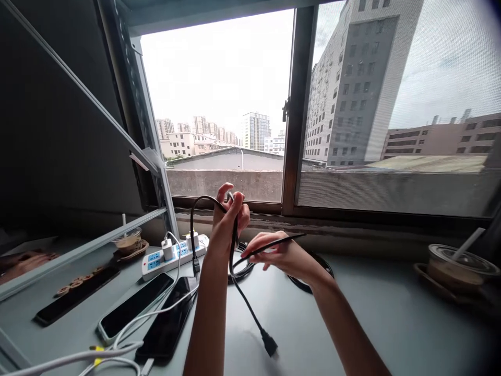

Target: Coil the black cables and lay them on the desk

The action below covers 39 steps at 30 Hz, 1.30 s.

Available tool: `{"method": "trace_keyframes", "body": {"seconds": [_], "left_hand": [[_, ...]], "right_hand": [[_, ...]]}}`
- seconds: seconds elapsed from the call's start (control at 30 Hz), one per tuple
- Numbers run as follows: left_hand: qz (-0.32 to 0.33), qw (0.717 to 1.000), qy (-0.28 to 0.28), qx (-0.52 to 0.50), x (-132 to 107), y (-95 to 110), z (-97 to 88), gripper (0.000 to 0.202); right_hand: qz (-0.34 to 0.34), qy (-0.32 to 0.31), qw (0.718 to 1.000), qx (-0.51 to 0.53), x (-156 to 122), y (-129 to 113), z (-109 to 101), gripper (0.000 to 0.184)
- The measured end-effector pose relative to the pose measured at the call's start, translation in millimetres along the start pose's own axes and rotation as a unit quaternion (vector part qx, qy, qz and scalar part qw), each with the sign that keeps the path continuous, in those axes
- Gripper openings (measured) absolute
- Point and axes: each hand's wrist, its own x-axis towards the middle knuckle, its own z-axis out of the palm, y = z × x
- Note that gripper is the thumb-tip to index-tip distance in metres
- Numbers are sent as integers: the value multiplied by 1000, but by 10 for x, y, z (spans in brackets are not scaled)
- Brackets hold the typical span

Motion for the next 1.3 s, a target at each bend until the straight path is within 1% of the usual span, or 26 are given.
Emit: {"method": "trace_keyframes", "body": {"seconds": [0.07,0.1,0.13,0.2,0.27,0.37,0.43,0.5,0.57,0.6,0.7,0.8,0.87,0.9,0.97,1.03,1.07,1.13,1.2,1.27,1.3], "left_hand": [[-31,999,-26,35,20,8,-53,41],[-56,996,-40,55,27,18,-80,40],[-83,993,-50,72,32,32,-109,37],[-118,988,-57,84,33,72,-173,29],[-135,988,-57,54,25,114,-251,24],[-133,987,-71,-59,9,149,-377,28],[-96,984,-66,-132,2,150,-436,31],[-60,985,-52,-154,1,144,-447,29],[-55,990,-41,-126,1,149,-411,25],[-56,992,-36,-108,-2,159,-380,24],[-47,995,-20,-89,-32,220,-281,27],[-20,997,7,-76,-74,296,-223,35],[31,998,54,-22,-84,324,-227,47],[64,994,90,13,-80,327,-243,53],[124,974,171,77,-56,312,-300,59],[144,955,230,117,-23,284,-378,58],[141,951,246,125,-8,272,-416,58],[124,953,248,121,14,259,-478,57],[104,964,227,95,21,266,-506,56],[68,979,180,65,18,282,-500,54],[45,986,151,53,14,289,-488,54]], "right_hand": [[-78,65,994,47,44,17,28,25],[-108,89,988,71,60,20,36,25],[-123,108,982,99,72,20,40,24],[-114,139,972,154,79,10,39,25],[-85,157,962,204,64,-15,34,27],[-73,158,944,281,-3,-83,32,30],[-80,152,927,334,-66,-142,39,29],[-78,134,916,371,-126,-196,46,27],[-68,122,917,373,-168,-228,38,26],[-66,126,921,363,-178,-230,23,29],[-67,183,931,308,-165,-186,-80,39],[-54,238,939,244,-142,-125,-227,38],[-42,248,945,208,-166,-125,-301,38],[-36,244,949,197,-195,-145,-323,38],[-17,225,956,188,-285,-222,-340,39],[7,212,960,182,-402,-325,-338,40],[17,212,961,178,-463,-375,-340,40],[25,224,957,184,-575,-447,-359,35],[10,241,947,213,-658,-472,-404,27],[-14,243,938,248,-707,-458,-460,22],[-22,234,937,259,-720,-444,-486,20]]}}
